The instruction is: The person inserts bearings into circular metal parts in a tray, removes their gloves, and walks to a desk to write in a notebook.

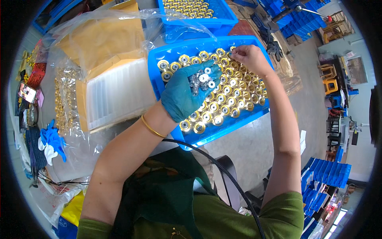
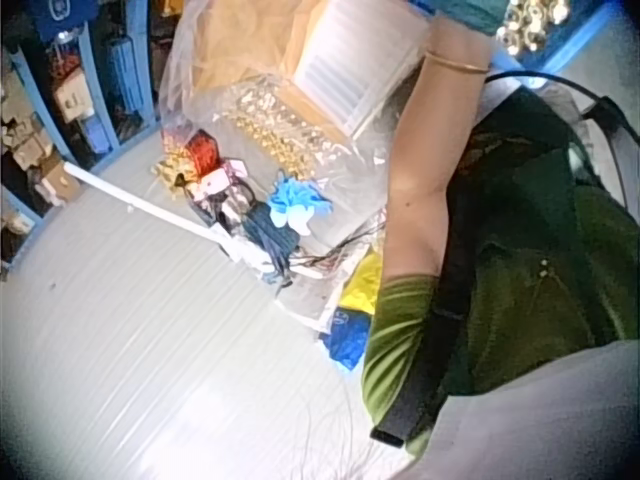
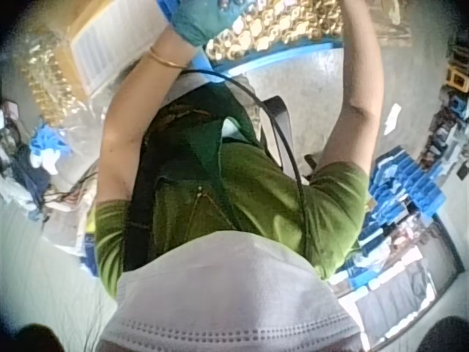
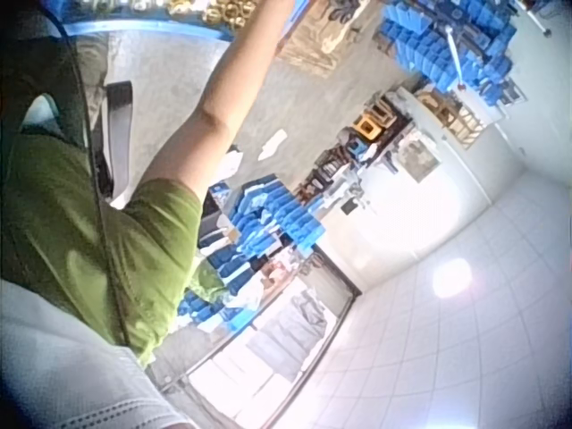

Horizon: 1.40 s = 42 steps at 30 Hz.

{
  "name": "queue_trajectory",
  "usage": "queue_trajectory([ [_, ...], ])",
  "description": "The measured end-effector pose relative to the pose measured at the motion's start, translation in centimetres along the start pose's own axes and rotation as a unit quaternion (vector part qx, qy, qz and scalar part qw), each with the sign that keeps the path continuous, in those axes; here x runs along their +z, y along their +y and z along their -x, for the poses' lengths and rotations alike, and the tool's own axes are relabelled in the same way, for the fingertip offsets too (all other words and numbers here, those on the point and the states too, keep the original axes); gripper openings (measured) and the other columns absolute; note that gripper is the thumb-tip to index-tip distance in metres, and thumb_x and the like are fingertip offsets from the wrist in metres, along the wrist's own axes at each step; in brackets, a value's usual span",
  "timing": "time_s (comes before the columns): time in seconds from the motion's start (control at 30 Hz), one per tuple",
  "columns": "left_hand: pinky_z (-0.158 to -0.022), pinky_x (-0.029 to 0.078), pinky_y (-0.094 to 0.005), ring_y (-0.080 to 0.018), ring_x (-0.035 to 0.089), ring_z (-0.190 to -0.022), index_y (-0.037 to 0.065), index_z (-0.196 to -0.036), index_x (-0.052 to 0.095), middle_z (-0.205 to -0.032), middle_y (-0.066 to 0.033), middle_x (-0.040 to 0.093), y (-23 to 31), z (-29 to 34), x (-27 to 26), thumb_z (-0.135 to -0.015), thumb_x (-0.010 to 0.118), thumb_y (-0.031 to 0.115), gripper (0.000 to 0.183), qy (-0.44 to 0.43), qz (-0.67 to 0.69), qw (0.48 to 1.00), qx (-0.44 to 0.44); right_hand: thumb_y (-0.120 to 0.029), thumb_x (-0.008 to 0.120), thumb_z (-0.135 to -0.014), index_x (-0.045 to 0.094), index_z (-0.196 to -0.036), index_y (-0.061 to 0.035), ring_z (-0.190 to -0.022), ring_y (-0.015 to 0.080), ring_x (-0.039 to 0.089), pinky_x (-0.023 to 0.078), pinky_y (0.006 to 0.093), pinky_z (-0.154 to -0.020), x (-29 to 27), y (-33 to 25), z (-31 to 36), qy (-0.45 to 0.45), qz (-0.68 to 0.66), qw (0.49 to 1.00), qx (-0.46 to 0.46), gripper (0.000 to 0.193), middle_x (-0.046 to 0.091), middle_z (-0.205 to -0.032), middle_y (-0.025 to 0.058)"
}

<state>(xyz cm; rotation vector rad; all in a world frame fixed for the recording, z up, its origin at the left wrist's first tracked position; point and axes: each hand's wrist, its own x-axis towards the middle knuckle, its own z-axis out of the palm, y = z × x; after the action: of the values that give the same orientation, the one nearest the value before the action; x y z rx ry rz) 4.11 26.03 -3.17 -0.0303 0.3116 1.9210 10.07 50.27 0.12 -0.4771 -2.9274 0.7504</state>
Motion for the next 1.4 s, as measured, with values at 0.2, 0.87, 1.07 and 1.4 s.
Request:
queue_trajectory([
  [0.2, -0.109, 0.035, -0.0392, -0.0304, 0.045, -0.125, -0.01, -0.132, 0.039, -0.133, -0.0231, 0.046, -0.1, 0.1, 0.5, -0.094, 0.041, 0.013, 0.044, 0.012, 0.002, 1.0, 0.003, -0.023, 0.069, -0.079, 0.071, -0.09, -0.0054, -0.067, 0.0264, 0.066, 0.051, 0.0352, -0.065, 0.2, -1.3, 0.8, 0.06, 0.128, 0.99, 0.003, 0.021, 0.067, -0.073, 0.0147],
  [0.87, -0.081, 0.052, -0.0284, -0.0172, 0.061, -0.093, -0.002, -0.121, 0.053, -0.106, -0.0101, 0.062, 0.2, 0.2, -0.5, -0.093, 0.042, 0.01, 0.032, -0.018, -0.091, 0.995, 0.048, -0.013, 0.068, -0.079, 0.066, -0.095, -0.0027, -0.066, 0.0286, 0.063, 0.05, 0.0379, -0.062, 1.0, -8.6, 5.7, -0.013, -0.049, 0.961, -0.272, 0.019, 0.065, -0.074, 0.0125],
  [1.07, -0.08, 0.053, -0.0277, -0.015, 0.06, -0.094, -0.004, -0.118, 0.054, -0.108, -0.0098, 0.062, 0.3, 0.5, -0.9, -0.089, 0.049, 0.002, 0.03, -0.05, -0.108, 0.991, 0.055, -0.015, 0.065, -0.081, 0.067, -0.101, -0.0039, -0.079, 0.0318, 0.064, 0.052, 0.0402, -0.071, 1.0, -9.3, 5.9, -0.014, -0.035, 0.97, -0.24, 0.023, 0.066, -0.084, 0.0143],
  [1.4, -0.083, 0.052, -0.0277, -0.014, 0.061, -0.095, -0.003, -0.114, 0.057, -0.106, -0.0106, 0.063, 0.3, 1.5, 0.4, -0.082, 0.062, -0.001, 0.033, -0.042, -0.603, 0.761, 0.235, -0.018, 0.064, -0.083, 0.066, -0.095, -0.0031, -0.077, 0.0312, 0.064, 0.051, 0.0399, -0.068, 1.1, -9.2, 6.0, 0.003, 0.039, 0.968, -0.247, 0.019, 0.067, -0.087, 0.0147],
])
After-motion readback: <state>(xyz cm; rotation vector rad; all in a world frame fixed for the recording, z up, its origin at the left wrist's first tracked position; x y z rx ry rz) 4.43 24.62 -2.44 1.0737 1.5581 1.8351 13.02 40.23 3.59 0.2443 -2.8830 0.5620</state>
